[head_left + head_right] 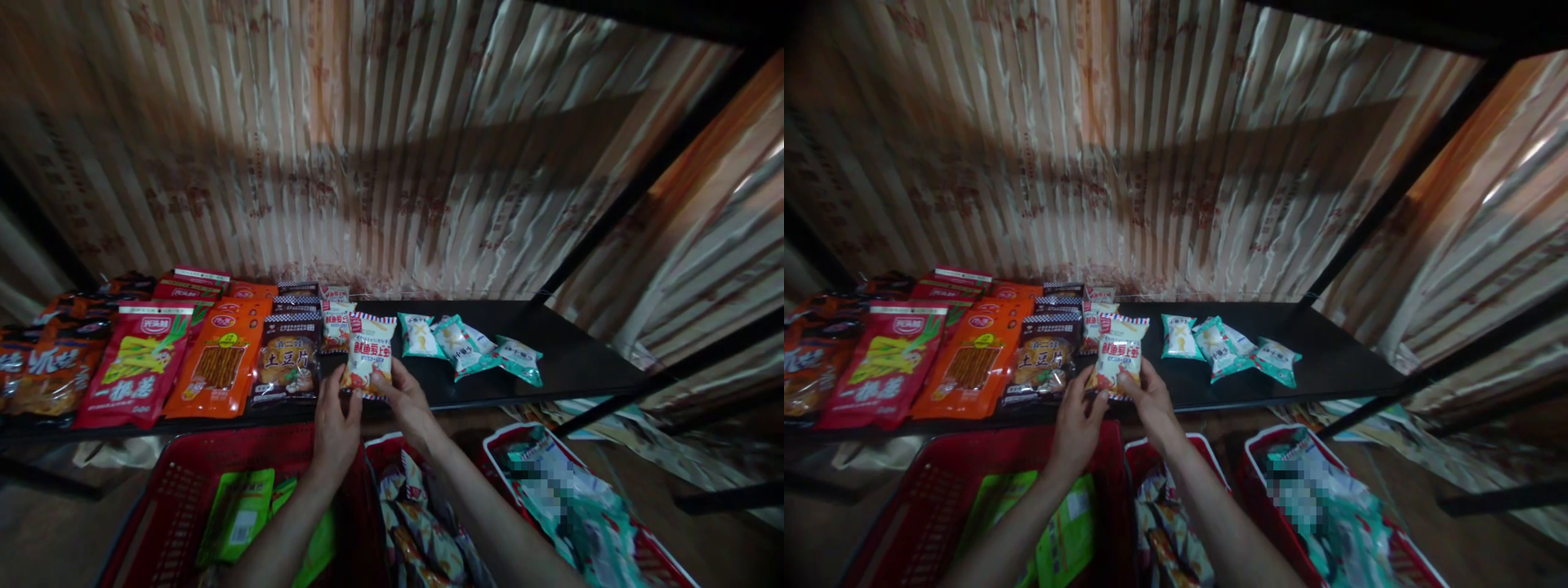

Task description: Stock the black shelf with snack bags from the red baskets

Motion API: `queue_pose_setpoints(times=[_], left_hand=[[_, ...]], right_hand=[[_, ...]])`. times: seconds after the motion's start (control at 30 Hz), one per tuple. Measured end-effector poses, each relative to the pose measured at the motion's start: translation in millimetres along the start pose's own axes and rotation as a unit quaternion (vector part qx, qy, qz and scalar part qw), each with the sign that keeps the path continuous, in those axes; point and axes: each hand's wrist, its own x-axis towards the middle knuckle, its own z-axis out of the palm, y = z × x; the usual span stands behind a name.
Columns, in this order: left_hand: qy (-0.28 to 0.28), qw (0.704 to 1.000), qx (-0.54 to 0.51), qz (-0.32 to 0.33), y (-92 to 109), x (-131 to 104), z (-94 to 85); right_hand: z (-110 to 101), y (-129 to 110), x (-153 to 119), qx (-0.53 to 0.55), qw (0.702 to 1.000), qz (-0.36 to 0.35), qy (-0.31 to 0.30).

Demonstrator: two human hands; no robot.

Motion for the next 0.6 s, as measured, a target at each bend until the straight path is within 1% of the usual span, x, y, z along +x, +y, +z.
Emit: queue_pose_setpoints(times=[0.03,0.1,0.23,0.43,0.6], left_hand=[[0.006,0.999,0.030,0.021,-1.6,3.7,-0.8],[-0.003,0.997,0.066,0.046,-4.9,9.0,-0.9],[-0.032,0.993,0.086,0.074,-15.8,13.1,5.0],[-0.002,0.990,0.112,0.086,-34.5,16.0,14.0],[0.011,0.981,0.158,0.113,-40.0,19.5,16.1]], right_hand=[[1.3,-0.6,8.1,-0.002,1.000,-0.002,-0.005],[2.8,-0.2,22.6,-0.010,1.000,0.000,-0.007],[3.0,4.5,44.9,-0.028,0.999,0.011,-0.015],[5.0,20.5,68.3,-0.055,0.998,0.021,-0.008],[9.3,34.5,76.5,-0.097,0.995,0.010,0.019]])
